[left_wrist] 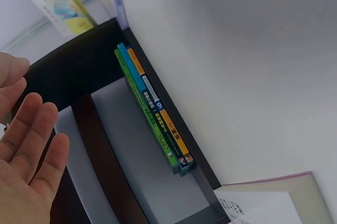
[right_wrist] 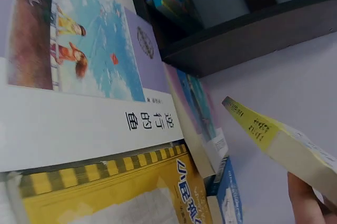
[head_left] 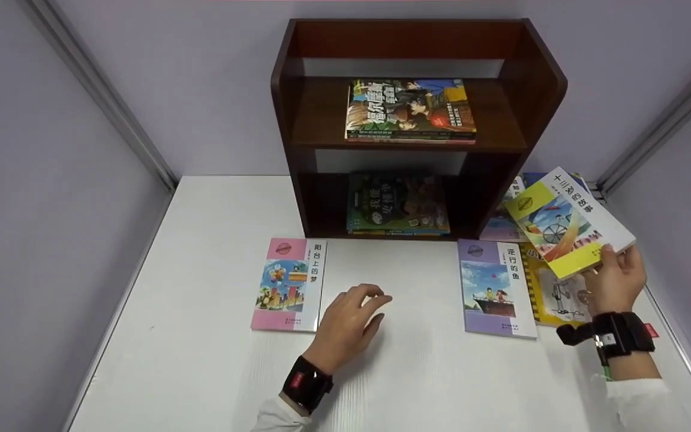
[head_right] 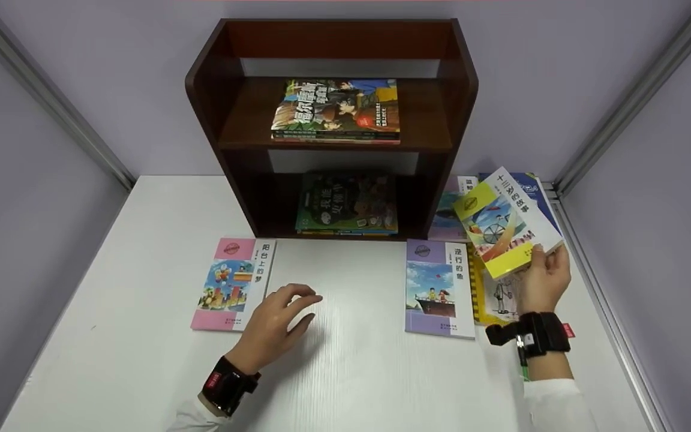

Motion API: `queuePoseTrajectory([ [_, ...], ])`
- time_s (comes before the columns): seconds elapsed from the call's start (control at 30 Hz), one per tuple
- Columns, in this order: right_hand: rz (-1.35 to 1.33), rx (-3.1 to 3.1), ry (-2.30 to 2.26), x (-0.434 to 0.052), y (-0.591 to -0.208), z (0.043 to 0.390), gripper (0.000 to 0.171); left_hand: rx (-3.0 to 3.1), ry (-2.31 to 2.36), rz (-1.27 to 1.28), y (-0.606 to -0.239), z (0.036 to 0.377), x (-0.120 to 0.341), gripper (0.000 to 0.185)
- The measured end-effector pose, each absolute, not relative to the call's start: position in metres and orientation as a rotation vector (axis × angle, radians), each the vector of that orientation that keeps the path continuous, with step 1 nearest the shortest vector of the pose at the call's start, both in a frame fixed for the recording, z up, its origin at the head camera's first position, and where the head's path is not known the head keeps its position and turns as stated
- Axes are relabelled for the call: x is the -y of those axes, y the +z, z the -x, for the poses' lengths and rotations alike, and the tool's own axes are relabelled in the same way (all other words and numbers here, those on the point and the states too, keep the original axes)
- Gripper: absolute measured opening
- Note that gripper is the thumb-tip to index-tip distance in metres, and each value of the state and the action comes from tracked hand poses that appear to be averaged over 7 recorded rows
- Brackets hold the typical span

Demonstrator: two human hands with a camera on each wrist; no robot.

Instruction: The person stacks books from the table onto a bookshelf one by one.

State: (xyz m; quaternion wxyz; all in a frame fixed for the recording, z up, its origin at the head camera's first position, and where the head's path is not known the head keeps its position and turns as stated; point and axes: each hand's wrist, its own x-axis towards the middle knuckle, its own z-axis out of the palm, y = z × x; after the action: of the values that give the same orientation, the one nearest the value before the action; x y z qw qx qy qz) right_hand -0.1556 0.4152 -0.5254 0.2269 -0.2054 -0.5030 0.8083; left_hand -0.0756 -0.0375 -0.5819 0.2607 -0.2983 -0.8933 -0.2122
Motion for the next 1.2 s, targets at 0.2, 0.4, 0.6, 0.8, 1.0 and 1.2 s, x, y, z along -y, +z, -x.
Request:
queuePoseTrajectory([
  [0.2, 0.483, 1.241, 2.272, -0.416, -0.522, 0.123, 0.044, 2.390, -0.602, 0.796, -0.579, 0.080, 0.036, 0.036],
  [0.4, 0.503, 1.374, 2.190, -0.403, -0.526, 0.094, 0.046, 2.371, -0.635, 0.793, -0.578, 0.082, 0.034, 0.036],
  [0.6, 0.528, 1.617, 2.116, -0.375, -0.532, 0.076, 0.052, 2.363, -0.689, 0.761, -0.575, 0.087, 0.029, 0.037],
  [0.8, 0.444, 1.818, 2.159, -0.337, -0.539, 0.069, 0.056, 2.430, -0.755, 0.684, -0.570, 0.091, 0.025, 0.041],
  [1.0, 0.309, 1.968, 2.228, -0.296, -0.544, 0.071, 0.056, 2.553, -0.959, 0.571, -0.567, 0.091, 0.028, 0.049],
  [1.2, 0.242, 2.013, 2.292, -0.260, -0.545, 0.076, 0.053, 2.559, -1.516, 0.471, -0.568, 0.091, 0.036, 0.059],
])
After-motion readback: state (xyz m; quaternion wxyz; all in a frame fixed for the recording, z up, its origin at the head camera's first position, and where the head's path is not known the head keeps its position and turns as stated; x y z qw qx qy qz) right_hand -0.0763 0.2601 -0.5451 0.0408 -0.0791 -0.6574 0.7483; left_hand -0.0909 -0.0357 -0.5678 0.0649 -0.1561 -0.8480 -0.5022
